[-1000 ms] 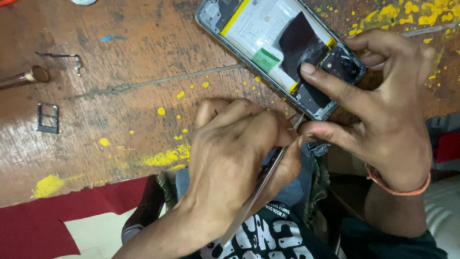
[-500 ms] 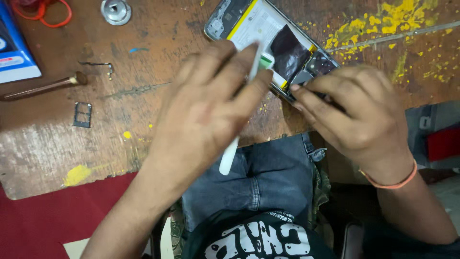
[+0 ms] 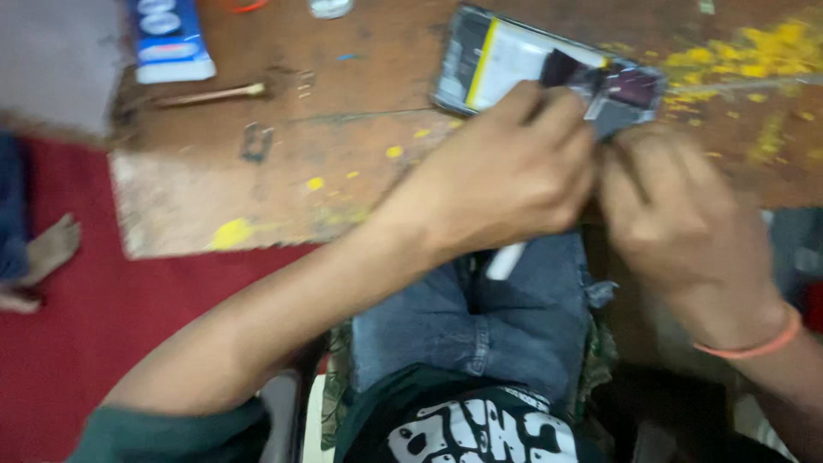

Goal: The person uses tweezers to carefully remove a small black component from the internal chassis of a disassembled smartphone. They then use a metal spudger to pry and lift a flexible ribbon cable connector near the bottom of the device.

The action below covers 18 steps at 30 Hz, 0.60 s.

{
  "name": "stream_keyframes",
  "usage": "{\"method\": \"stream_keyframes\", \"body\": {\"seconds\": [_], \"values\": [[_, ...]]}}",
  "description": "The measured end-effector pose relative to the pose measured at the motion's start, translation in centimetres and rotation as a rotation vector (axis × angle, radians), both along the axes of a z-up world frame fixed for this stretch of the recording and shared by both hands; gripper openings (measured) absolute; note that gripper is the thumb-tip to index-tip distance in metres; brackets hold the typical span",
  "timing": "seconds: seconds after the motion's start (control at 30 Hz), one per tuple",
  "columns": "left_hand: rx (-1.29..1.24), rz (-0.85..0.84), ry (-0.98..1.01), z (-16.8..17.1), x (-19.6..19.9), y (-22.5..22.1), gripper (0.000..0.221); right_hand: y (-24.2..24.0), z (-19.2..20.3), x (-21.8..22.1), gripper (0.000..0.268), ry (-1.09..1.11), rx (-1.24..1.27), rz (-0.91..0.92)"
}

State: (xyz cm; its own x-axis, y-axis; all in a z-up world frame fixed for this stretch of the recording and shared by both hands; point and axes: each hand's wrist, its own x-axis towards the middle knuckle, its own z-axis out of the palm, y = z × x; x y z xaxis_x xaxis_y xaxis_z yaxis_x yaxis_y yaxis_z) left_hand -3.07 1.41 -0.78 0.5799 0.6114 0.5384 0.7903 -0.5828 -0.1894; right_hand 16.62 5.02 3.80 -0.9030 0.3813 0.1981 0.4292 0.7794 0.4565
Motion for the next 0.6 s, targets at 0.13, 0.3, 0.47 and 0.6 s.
{"method": "stream_keyframes", "body": {"seconds": [0.13,0.3,0.47,0.6], "values": [[0.08,0.101,-0.088,-1.7,1.8,0.5,0.026,0.4,-1.6,1.5,0.018,-0.026,0.017,-0.028],[0.105,0.118,-0.217,-2.1,3.0,0.8,0.023,2.2,-6.0,4.0,0.017,0.118,-0.007,0.007],[0.159,0.221,-0.253,-2.1,4.0,0.8,0.02,3.8,-8.0,5.3,0.015,0.101,-0.036,-0.056],[0.147,0.292,-0.175,-2.1,4.6,0.6,0.021,3.6,-8.3,6.0,0.012,0.207,-0.199,-0.043]]}}
